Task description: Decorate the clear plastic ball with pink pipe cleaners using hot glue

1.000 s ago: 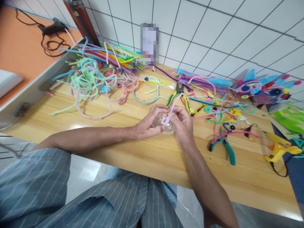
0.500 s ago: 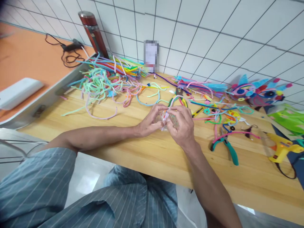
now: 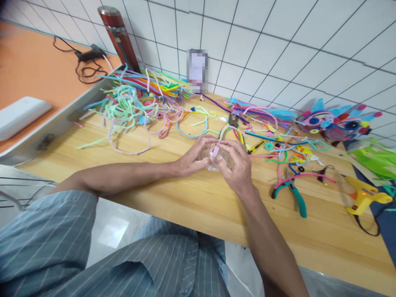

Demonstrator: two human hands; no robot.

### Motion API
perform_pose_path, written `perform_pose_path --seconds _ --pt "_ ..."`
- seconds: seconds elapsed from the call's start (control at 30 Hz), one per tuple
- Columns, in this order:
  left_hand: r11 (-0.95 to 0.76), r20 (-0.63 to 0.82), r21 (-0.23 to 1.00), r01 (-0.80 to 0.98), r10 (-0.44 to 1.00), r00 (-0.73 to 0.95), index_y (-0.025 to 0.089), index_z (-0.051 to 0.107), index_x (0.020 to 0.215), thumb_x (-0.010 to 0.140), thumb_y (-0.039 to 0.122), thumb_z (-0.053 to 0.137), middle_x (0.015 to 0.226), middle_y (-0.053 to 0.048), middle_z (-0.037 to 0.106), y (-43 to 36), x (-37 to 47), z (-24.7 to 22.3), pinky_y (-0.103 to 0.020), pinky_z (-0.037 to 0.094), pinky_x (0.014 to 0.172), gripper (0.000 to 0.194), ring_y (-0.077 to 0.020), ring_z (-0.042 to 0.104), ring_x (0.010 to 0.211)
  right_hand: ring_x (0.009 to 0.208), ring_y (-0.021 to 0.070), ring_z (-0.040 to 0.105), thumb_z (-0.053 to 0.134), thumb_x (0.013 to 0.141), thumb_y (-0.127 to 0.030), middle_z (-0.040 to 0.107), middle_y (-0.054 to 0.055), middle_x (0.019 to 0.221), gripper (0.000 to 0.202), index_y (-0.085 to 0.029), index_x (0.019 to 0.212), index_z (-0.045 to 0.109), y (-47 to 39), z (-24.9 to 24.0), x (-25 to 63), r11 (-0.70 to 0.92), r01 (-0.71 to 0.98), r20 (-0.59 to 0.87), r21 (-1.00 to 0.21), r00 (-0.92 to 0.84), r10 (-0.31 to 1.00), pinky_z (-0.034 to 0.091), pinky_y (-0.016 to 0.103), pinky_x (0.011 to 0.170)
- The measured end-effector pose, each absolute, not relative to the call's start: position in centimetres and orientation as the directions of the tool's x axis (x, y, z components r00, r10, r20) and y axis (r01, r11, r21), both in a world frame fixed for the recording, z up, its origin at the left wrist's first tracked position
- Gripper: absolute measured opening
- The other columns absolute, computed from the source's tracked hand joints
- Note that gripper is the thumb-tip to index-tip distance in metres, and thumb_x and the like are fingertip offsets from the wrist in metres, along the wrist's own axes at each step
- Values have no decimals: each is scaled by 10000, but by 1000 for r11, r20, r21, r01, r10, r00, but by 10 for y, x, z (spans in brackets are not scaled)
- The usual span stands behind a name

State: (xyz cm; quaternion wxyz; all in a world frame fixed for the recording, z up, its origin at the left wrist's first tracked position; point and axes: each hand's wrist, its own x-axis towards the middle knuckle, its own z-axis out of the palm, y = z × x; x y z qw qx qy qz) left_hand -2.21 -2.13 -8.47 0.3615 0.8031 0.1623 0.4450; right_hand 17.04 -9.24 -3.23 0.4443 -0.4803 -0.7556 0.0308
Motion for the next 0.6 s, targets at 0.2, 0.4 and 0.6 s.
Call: perform_pose_path --seconds 0.2,0.4,0.6 --pt "-762 668 643 -74 512 540 219 456 1523 1011 427 616 1440 -181 562 -18 -21 -85 -561 461 1186 576 -309 538 1398 1145 281 747 711 941 -267 796 82 1193 217 -287 1146 780 -92 -33 168 512 698 653 -501 -83 753 614 505 986" --pt "-797 708 596 -95 467 530 218 440 1538 1039 401 593 1438 -179 566 -16 -22 -85 -538 480 1181 552 -292 539 1407 1141 285 746 740 925 -284 799 72 1189 208 -295 1129 780 -91 -33 166 483 670 626 -564 -35 779 609 507 984" --pt "-796 673 604 -38 484 559 239 444 1539 1048 467 570 1483 -185 559 -15 -23 -86 -579 468 1197 556 -310 532 1436 1117 284 748 753 901 -273 803 64 1168 202 -299 1099 780 -87 -34 165 477 647 621 -595 -6 784 593 508 1011"
